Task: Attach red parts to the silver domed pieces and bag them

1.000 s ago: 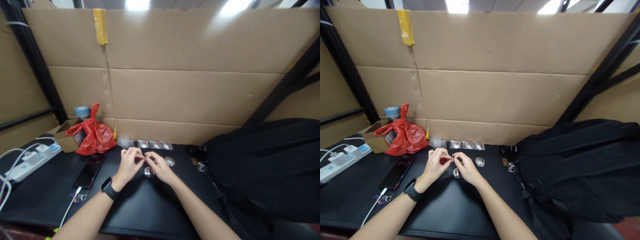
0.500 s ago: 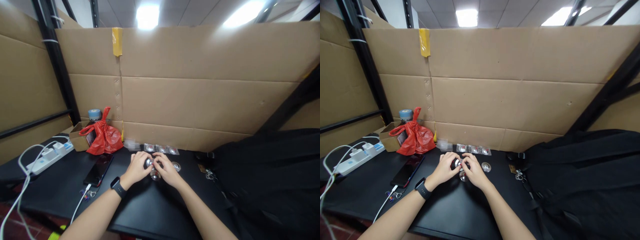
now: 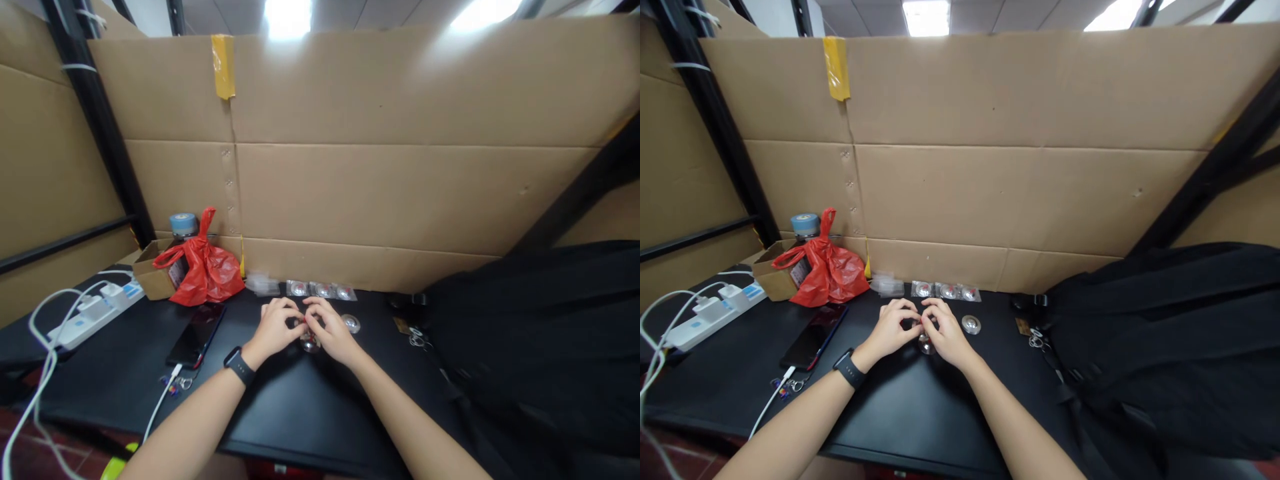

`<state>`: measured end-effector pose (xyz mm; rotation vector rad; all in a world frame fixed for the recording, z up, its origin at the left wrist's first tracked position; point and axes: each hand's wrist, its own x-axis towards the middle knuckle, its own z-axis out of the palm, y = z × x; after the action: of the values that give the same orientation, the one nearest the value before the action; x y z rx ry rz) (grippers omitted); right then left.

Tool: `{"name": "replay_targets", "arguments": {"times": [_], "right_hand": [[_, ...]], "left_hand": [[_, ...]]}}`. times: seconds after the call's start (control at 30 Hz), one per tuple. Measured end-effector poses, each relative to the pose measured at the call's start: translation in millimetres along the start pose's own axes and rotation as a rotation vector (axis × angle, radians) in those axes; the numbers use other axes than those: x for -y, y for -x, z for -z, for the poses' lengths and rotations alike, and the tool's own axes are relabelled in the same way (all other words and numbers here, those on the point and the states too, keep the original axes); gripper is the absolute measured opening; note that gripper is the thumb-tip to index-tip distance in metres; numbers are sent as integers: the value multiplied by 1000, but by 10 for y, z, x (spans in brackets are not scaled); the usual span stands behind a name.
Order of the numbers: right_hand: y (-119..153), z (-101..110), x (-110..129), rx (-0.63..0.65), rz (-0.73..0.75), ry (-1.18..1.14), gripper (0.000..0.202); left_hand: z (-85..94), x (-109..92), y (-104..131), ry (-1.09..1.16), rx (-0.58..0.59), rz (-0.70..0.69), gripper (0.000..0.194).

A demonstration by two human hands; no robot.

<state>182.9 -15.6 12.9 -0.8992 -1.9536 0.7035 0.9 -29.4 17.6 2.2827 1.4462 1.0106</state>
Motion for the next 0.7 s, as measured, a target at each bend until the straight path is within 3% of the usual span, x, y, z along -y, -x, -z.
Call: {"name": "replay_targets", "arguments": {"times": [0.1,0.27,0.37,0.57,0.7], "right_hand": [[-13,48,-21,26,-21,27,24],[3,209,-66,279,-27,241,10],[14,251,-100,358,-11,323,2],[7,242,-152,399,34,348,9],[-15,217,-142,216,30,263,11]], "left_hand": [[21,34,-9,-14,-17,5,10],[95,85,-28,-71,13,55,10],[116,103,-39,-88,18,75,10],[117,126,-50,-86,11,106,12],[87,153,-58,4,4,142,11]]}}
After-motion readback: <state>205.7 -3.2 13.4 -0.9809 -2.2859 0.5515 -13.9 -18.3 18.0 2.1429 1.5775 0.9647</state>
